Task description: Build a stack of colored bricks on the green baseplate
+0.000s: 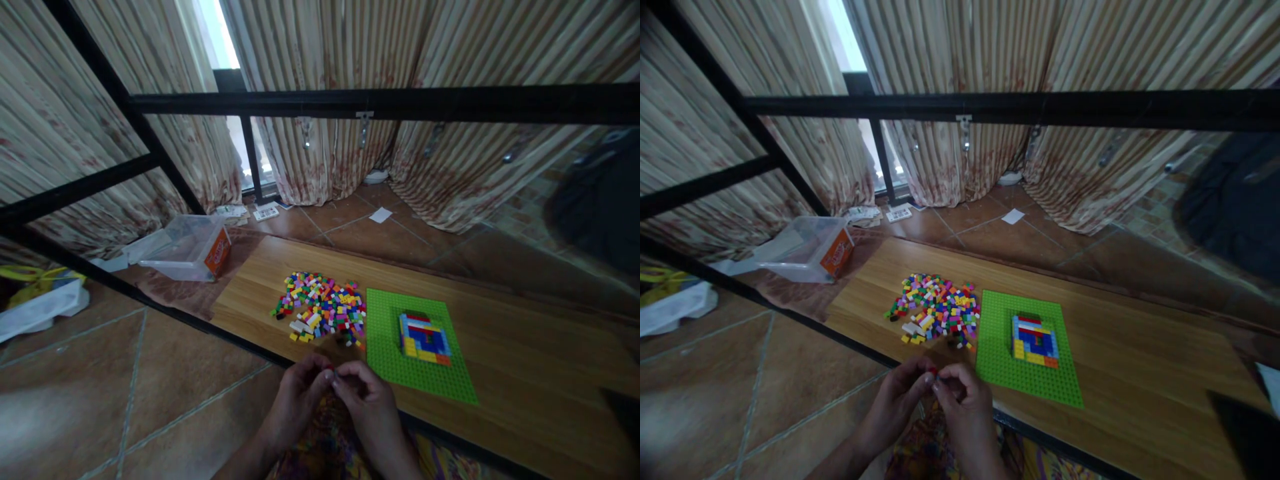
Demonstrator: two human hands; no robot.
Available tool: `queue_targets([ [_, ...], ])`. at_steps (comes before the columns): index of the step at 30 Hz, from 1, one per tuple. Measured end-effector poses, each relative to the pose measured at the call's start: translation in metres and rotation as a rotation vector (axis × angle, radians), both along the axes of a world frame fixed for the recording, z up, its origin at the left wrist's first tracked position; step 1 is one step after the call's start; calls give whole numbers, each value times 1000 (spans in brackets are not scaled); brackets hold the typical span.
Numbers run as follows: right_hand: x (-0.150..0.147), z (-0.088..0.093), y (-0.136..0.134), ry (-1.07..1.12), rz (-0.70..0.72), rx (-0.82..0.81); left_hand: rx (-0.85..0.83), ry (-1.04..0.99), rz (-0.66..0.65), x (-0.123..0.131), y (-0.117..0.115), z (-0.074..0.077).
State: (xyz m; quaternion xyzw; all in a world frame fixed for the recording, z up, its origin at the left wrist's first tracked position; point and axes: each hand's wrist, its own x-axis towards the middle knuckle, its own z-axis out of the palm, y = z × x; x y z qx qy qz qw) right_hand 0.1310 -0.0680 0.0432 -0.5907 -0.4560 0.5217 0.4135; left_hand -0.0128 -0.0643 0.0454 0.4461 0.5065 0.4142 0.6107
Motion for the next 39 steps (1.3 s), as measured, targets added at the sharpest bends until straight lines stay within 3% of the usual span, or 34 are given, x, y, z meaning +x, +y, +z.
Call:
queue_targets([
  [12,9,-7,4,345,-9,-228,-67,-170,43,8,1,-8],
  [14,9,-9,10,299,-29,-163,-104,-228,99,8,3,-10],
  [19,6,-7,54,-16,-37,223,-203,-318,289,6,12,-11],
  [24,1,-3,84,-140,10,388,-221,-371,306,5,19,-9],
  [27,3,0,72,-168,90,426,-217,-358,289,5,21,-11],
  [32,10,6,37,-304,395,411,-243,-312,171,6,21,-11],
  [39,33,12,16,-373,375,315,-248,-178,54,20,16,-1],
])
